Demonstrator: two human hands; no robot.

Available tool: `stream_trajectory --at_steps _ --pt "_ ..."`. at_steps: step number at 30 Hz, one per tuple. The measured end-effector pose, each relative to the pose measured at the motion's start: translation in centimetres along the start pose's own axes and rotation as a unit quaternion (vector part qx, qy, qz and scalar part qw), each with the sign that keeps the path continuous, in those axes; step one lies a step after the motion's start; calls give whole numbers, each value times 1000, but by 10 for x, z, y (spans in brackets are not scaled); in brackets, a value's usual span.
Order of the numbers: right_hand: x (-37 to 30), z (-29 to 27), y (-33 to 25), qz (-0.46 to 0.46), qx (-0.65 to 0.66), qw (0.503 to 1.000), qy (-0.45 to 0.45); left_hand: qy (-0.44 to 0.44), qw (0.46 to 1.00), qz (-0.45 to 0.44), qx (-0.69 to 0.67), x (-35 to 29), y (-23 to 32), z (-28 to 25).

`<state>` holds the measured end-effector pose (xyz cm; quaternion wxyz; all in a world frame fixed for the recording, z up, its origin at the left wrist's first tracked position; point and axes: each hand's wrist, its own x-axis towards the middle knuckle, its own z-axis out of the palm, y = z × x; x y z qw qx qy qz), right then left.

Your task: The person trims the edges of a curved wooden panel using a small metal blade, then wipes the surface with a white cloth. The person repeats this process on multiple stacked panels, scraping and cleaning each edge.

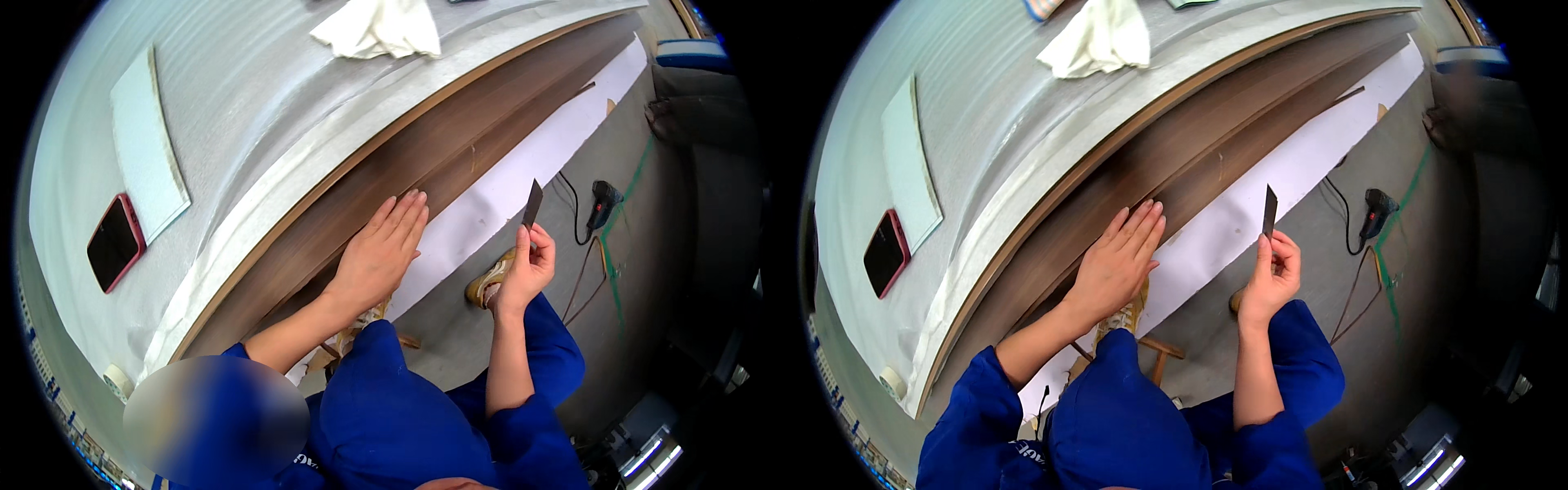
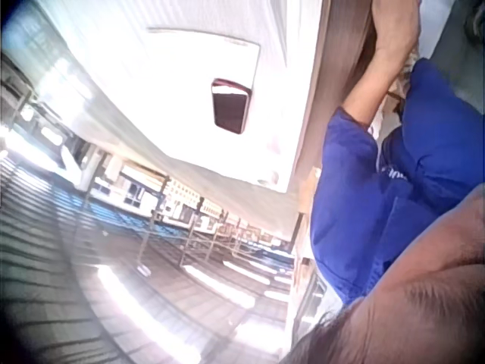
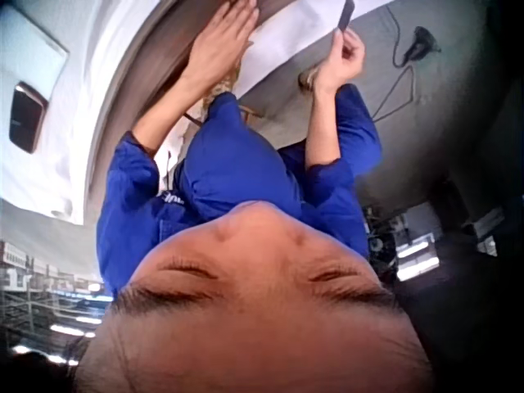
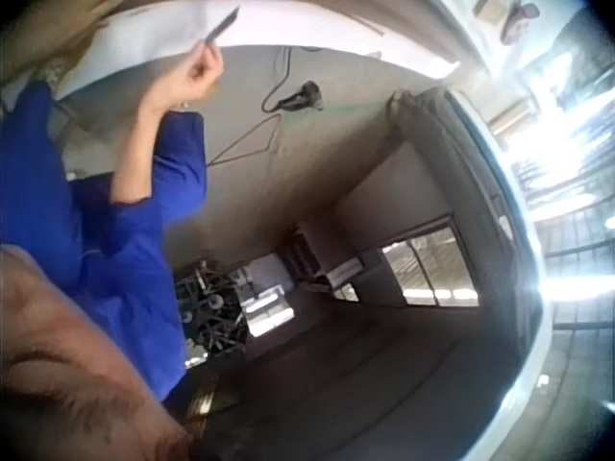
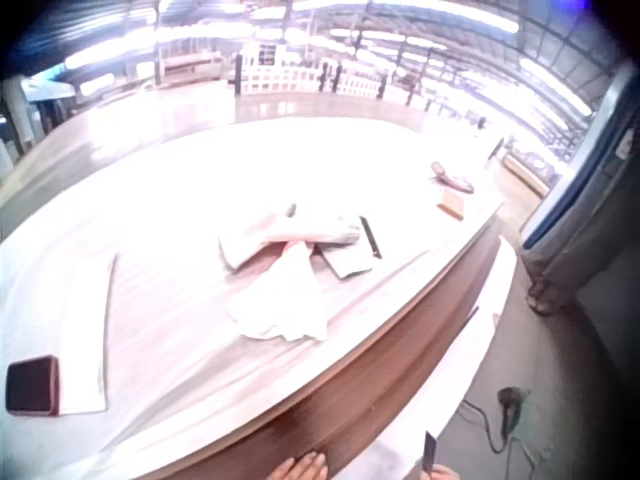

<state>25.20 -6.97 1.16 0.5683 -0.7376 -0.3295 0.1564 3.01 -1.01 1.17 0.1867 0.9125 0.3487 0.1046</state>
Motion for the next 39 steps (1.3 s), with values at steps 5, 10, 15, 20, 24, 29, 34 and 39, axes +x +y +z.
stream_trajectory --at_steps 5,10,15,20,24,29,34,39 --pt "14 -5 -2 99 69 993 -5 65 996 -40 -42 22 -1 -16" --pt "12 5 -2 168 97 978 -72 48 998 -24 -36 18 -1 -3" --pt "24 30 -9 199 99 969 -105 47 995 20 -85 15 -4 -8" --pt "44 52 -14 170 116 968 -141 63 995 -48 -62 13 -9 -28" --pt "45 56 -10 186 152 962 -128 -14 996 -80 -37 -11 -16 -24" --pt "55 58 -17 170 210 961 -57 -15 998 -47 -49 -26 -27 -25" --pt "97 91 -75 25 162 982 -97 39 986 -16 -162 -26 -37 -31" --pt "168 155 -116 -158 43 983 -88 79 973 -7 -217 -30 -43 -30"
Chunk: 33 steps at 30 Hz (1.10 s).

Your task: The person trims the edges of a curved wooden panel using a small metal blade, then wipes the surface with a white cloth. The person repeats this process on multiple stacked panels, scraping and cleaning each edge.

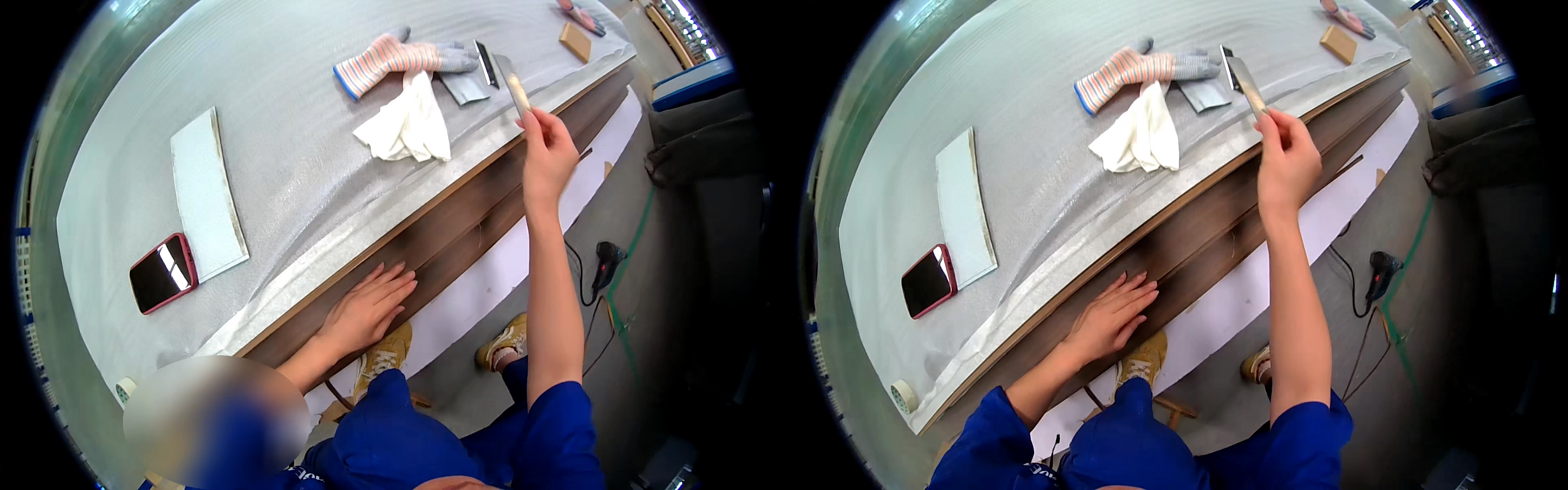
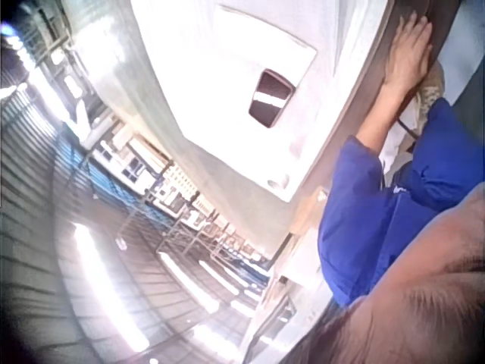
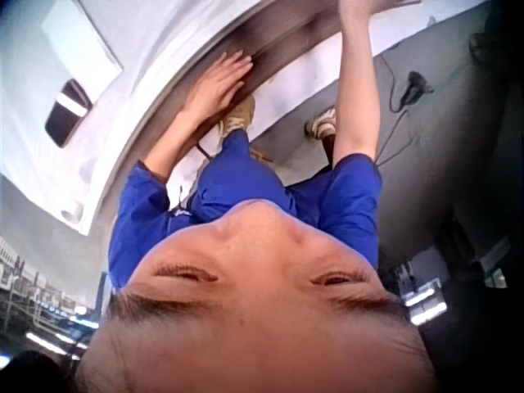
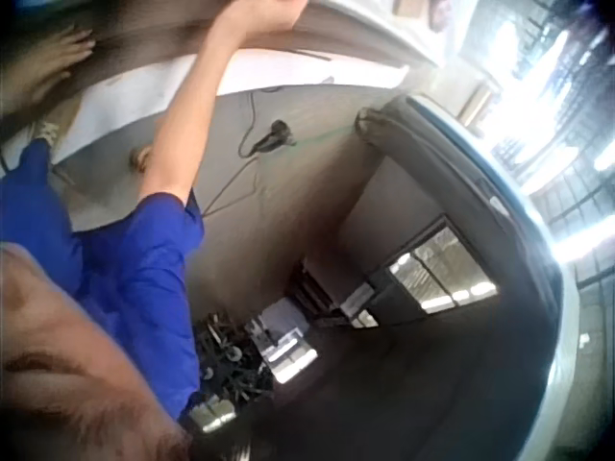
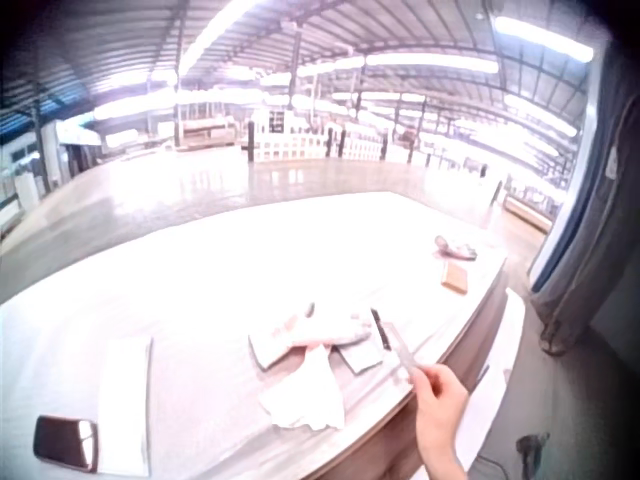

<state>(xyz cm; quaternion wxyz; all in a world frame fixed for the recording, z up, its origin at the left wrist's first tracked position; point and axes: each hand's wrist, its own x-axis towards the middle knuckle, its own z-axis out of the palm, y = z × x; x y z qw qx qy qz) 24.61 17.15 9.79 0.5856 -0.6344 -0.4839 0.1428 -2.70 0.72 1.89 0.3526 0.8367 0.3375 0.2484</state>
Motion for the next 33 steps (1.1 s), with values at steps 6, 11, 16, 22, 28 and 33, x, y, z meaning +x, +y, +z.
stream_trajectory --at_steps 6,11,16,22,28,33 --pt "8 18 -32 -186 -212 957 -70 17 999 12 -25 10 2 8" --pt "-29 49 -67 -111 -187 946 -241 63 998 13 -14 5 4 6" --pt "-20 -13 -116 -121 79 987 -68 59 998 24 -15 7 8 9" --pt "-96 -136 -102 -12 245 968 60 63 997 24 -27 3 5 7" --pt "-194 -154 -81 127 285 948 61 69 996 12 -46 5 9 4" --pt "-236 -57 -22 360 183 901 -160 76 988 -21 -133 6 16 2"
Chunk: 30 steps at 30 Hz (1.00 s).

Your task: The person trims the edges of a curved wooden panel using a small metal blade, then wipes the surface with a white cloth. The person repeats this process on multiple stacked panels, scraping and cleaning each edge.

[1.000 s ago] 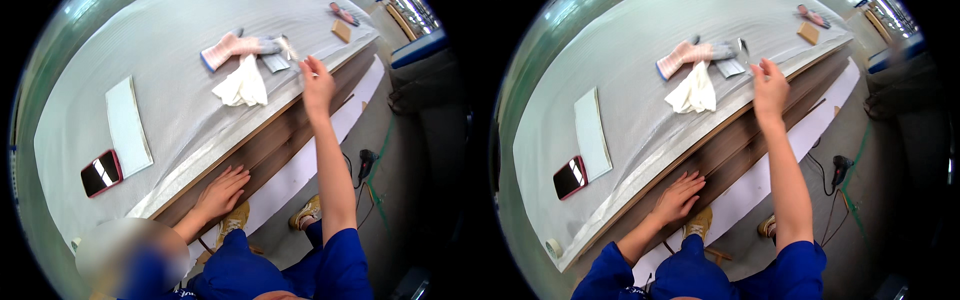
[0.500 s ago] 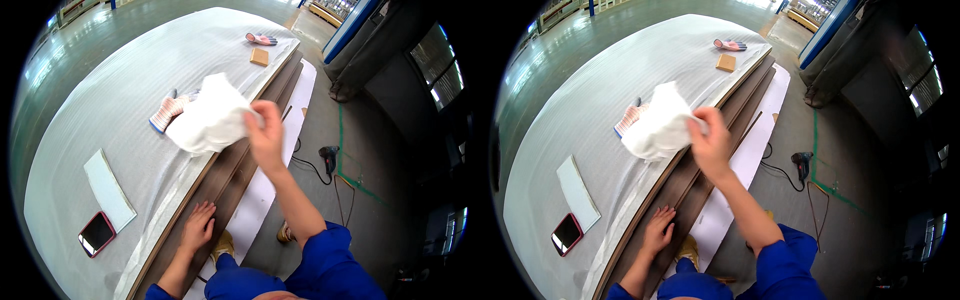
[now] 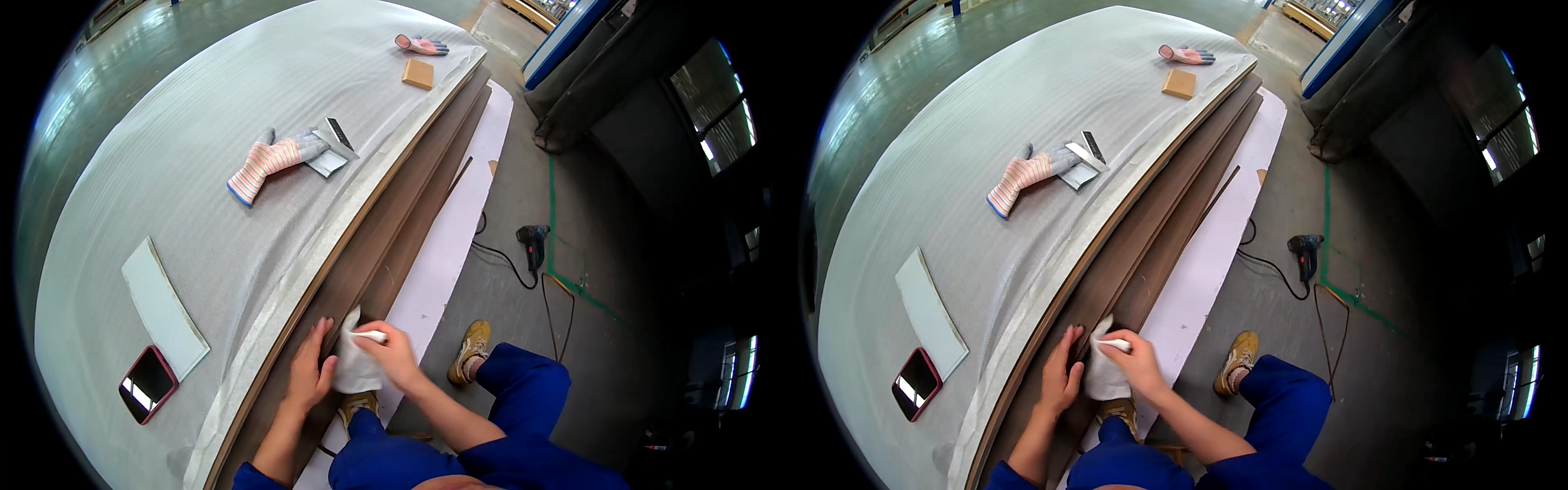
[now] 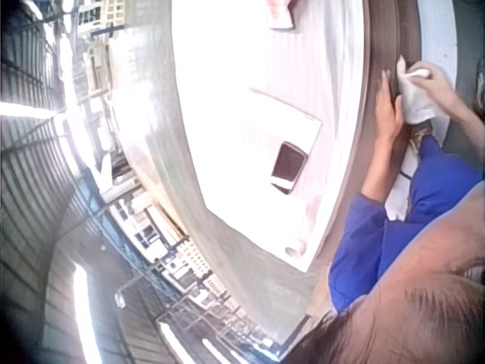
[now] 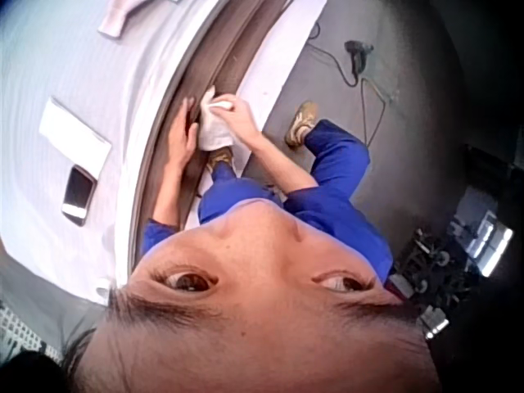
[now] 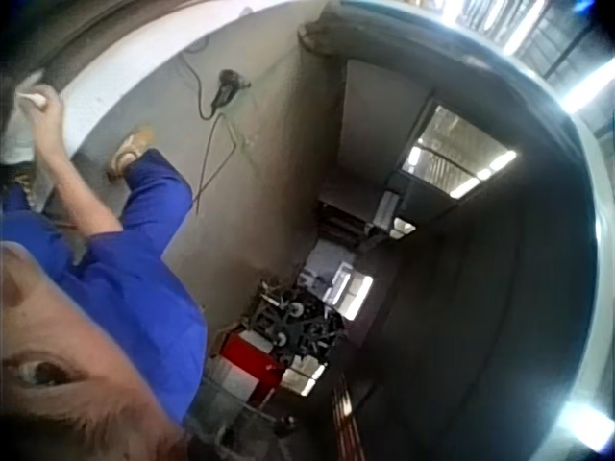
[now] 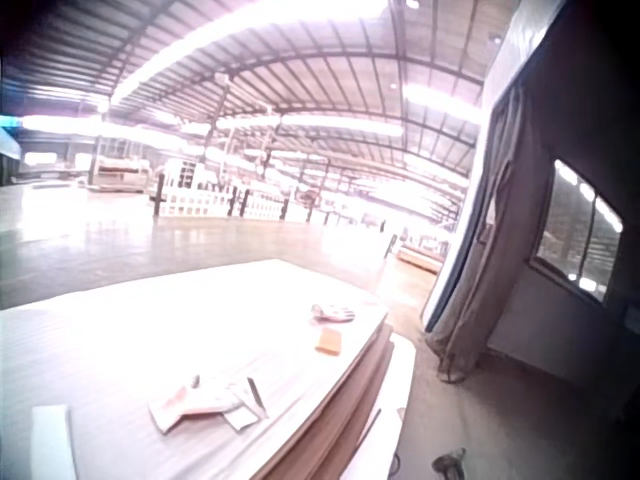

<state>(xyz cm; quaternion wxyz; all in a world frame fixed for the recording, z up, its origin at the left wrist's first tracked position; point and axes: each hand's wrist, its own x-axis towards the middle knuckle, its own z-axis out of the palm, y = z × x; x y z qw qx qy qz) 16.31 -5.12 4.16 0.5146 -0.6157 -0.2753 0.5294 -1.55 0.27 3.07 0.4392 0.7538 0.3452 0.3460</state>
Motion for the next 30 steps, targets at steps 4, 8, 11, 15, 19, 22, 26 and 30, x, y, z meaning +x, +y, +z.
stream_trajectory --at_steps 4,8,11,15,19,22,26,30 --pt "31 59 35 -91 -70 992 49 2 999 13 41 -2 -9 -15" --pt "28 55 58 -62 -76 987 126 1 994 27 104 -1 -10 -1" --pt "15 51 54 -18 -59 994 94 9 985 32 167 -9 -4 3" --pt "15 61 50 -18 18 998 65 31 961 23 272 -29 -6 8" --pt "14 66 57 23 119 991 63 14 940 -3 340 -36 -5 10" --pt "21 62 60 18 71 993 97 2 933 -17 360 -22 3 15" --pt "35 51 56 14 84 992 96 -3 939 -13 343 -6 5 23" --pt "60 38 46 19 143 986 87 14 947 -11 321 17 1 30"
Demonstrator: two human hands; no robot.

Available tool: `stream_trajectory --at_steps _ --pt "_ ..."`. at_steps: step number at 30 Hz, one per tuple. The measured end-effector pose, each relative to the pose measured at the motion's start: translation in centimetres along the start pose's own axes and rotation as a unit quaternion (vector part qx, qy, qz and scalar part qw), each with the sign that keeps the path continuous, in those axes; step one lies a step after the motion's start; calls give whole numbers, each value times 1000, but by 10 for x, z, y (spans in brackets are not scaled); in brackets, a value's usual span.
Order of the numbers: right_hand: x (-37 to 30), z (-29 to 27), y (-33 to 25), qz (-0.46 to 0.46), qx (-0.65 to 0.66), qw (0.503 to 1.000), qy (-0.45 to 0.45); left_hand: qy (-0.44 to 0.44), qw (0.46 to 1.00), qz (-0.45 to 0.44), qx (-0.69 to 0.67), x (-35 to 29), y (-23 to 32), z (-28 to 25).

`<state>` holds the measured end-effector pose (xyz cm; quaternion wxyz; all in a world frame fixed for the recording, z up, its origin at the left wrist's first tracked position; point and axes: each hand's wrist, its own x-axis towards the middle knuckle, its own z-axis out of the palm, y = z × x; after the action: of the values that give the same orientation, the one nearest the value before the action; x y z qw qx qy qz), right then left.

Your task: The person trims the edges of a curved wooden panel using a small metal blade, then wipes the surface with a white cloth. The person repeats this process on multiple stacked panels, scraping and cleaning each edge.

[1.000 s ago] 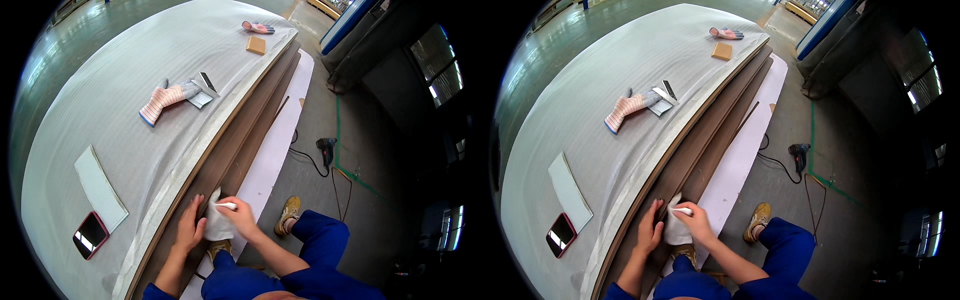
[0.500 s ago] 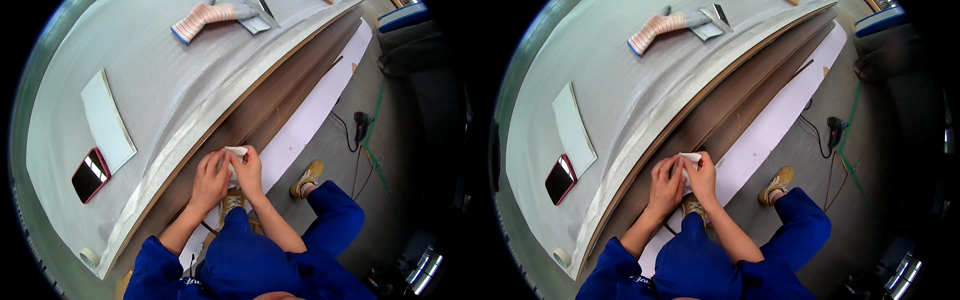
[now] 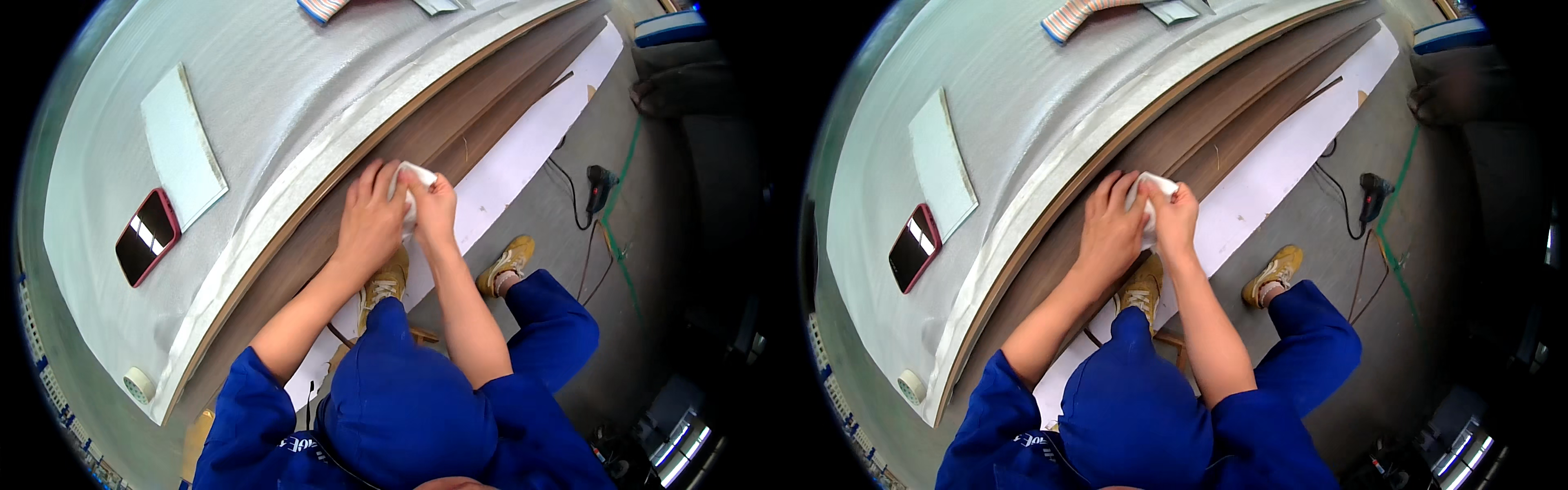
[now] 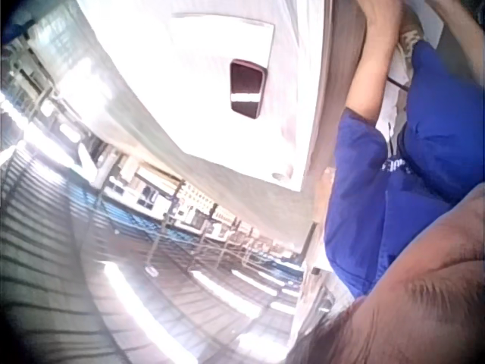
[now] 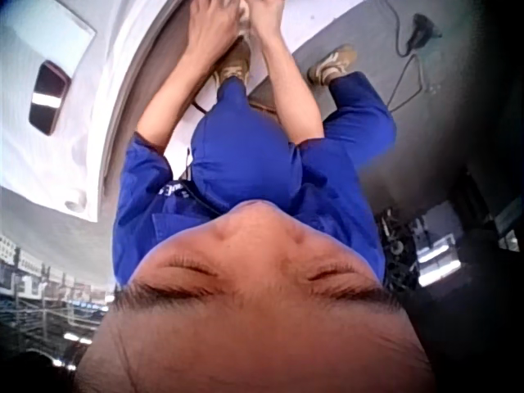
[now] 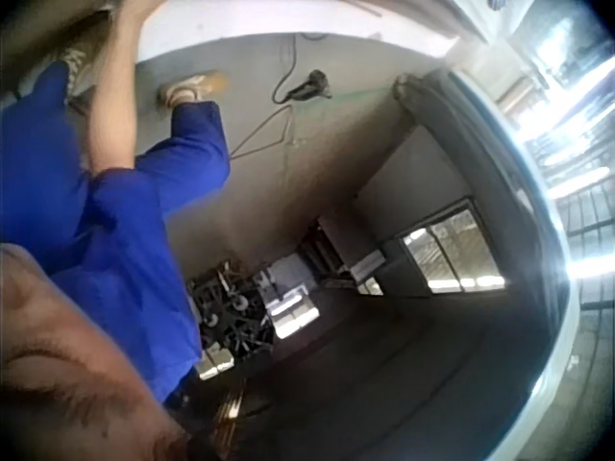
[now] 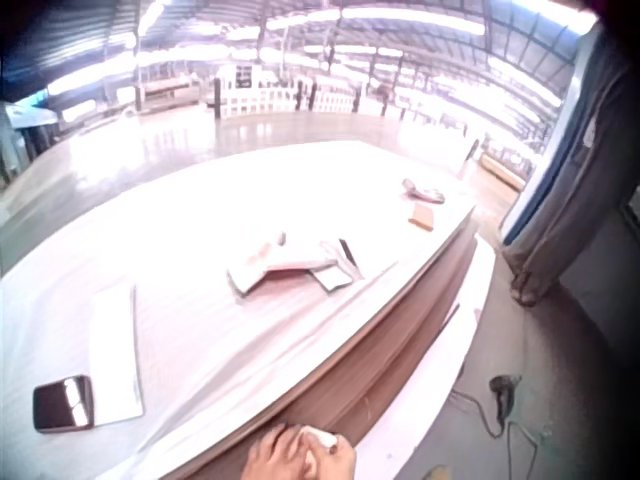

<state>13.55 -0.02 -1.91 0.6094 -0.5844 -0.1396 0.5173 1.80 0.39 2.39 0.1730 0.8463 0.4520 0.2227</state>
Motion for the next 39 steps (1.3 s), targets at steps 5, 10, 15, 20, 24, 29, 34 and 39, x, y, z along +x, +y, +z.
stream_trajectory --at_steps 5,10,15,20,24,29,34,39 --pt "38 -19 -30 65 15 997 -26 42 999 27 15 37 12 23" --pt "15 -8 -12 136 64 988 -43 -13 999 -9 40 7 3 5" --pt "-33 5 9 169 50 983 -49 -23 997 -2 80 -40 -2 -17" --pt "-63 15 28 137 -40 988 -63 -23 997 5 79 -70 -10 -37" --pt "-48 9 31 110 2 993 -39 -34 997 21 68 -49 -3 -32" --pt "-7 -6 3 89 47 994 -36 -29 997 44 49 -8 0 -3" --pt "48 -29 -38 115 15 992 -43 -3 996 66 56 46 15 23" --pt "29 -24 -29 153 31 986 -58 -7 998 51 31 25 9 17"
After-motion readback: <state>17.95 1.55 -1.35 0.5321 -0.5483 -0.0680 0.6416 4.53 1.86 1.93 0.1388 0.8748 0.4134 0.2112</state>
